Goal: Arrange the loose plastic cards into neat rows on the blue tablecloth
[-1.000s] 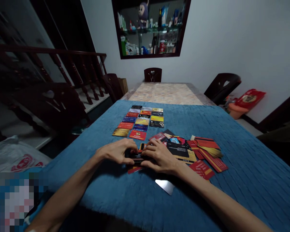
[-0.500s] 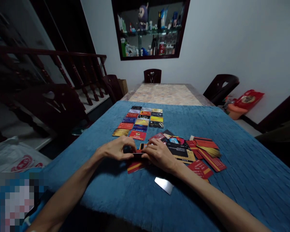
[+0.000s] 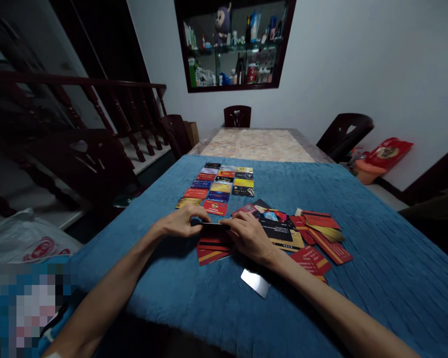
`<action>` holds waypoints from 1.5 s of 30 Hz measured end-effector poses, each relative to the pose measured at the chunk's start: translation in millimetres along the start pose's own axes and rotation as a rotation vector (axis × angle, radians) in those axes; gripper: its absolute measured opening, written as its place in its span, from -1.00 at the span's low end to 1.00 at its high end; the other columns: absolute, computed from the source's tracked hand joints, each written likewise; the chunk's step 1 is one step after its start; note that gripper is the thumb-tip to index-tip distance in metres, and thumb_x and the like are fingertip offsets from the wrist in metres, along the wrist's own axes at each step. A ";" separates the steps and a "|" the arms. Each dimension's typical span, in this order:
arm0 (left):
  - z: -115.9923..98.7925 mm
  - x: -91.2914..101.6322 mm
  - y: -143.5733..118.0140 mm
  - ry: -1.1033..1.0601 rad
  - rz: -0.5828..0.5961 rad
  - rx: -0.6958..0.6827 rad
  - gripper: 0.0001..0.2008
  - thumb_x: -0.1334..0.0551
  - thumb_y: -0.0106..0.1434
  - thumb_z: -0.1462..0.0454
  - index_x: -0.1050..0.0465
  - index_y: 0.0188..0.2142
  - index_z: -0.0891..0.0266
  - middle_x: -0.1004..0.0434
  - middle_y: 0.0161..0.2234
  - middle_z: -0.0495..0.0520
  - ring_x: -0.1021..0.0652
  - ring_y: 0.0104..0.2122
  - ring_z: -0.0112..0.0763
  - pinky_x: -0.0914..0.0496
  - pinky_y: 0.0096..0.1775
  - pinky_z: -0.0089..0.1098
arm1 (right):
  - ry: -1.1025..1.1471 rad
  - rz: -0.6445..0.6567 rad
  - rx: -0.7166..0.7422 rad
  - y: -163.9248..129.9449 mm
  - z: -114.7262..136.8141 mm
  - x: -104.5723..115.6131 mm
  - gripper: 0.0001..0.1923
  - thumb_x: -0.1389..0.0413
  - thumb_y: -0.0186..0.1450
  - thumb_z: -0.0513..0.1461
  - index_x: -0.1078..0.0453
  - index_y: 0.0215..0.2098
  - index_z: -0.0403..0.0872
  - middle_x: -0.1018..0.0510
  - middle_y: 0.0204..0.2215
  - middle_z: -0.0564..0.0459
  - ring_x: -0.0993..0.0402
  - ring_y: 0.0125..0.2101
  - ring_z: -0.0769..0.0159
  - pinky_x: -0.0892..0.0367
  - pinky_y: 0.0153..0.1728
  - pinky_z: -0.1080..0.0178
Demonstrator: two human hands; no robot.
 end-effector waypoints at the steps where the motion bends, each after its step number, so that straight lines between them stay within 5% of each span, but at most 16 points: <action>1: 1.0 0.6 0.3 -0.003 -0.009 0.006 -0.73 -0.17 0.05 0.46 -0.59 -0.29 0.28 -0.63 -0.33 0.03 -0.56 -0.32 -0.40 -0.40 -0.24 -0.45 | 0.003 -0.008 -0.006 0.0 -0.6 0.5 -0.68 0.03 0.42 -0.29 -0.42 0.08 -0.04 -0.60 -0.26 -0.09 -0.47 -0.21 0.18 -0.46 -0.19 0.10; 14: 7.1 8.1 2.2 -0.007 -0.199 0.003 -0.80 -0.22 0.14 0.44 -0.55 -0.25 0.28 -0.63 -0.26 0.06 -0.58 -0.24 -0.36 -0.45 -0.15 -0.37 | -0.052 -0.104 -0.053 0.3 -4.4 9.7 -0.69 0.03 0.43 -0.28 -0.35 0.11 -0.07 -0.54 -0.24 -0.10 -0.43 -0.23 0.16 -0.39 -0.22 0.12; 23: 7.9 14.4 0.9 -0.011 -0.344 -0.046 -0.81 -0.23 0.17 0.45 -0.56 -0.23 0.29 -0.63 -0.28 0.09 -0.60 -0.25 -0.36 -0.49 -0.13 -0.37 | -0.288 -0.112 0.030 2.2 2.3 10.1 -0.58 -0.08 0.37 -0.24 -0.26 0.19 -0.07 -0.55 -0.12 -0.13 -0.38 -0.14 0.07 -0.34 -0.12 0.01; 45: 8.4 8.9 2.3 -0.026 -0.359 -0.082 -0.71 -0.20 0.20 0.47 -0.51 -0.10 0.26 -0.63 -0.18 0.09 -0.61 -0.18 -0.34 -0.50 -0.11 -0.33 | -0.465 -0.146 0.100 3.3 10.6 14.6 -0.60 -0.07 0.37 -0.26 -0.30 0.17 -0.15 -0.57 -0.15 -0.14 -0.36 -0.13 0.08 -0.28 -0.12 0.06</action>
Point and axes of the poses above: each hand's wrist, its own y-axis towards the middle knuckle, its own x-axis out of the back of the hand, z = x × y, the point moved 7 cm from there along y, towards the middle knuckle
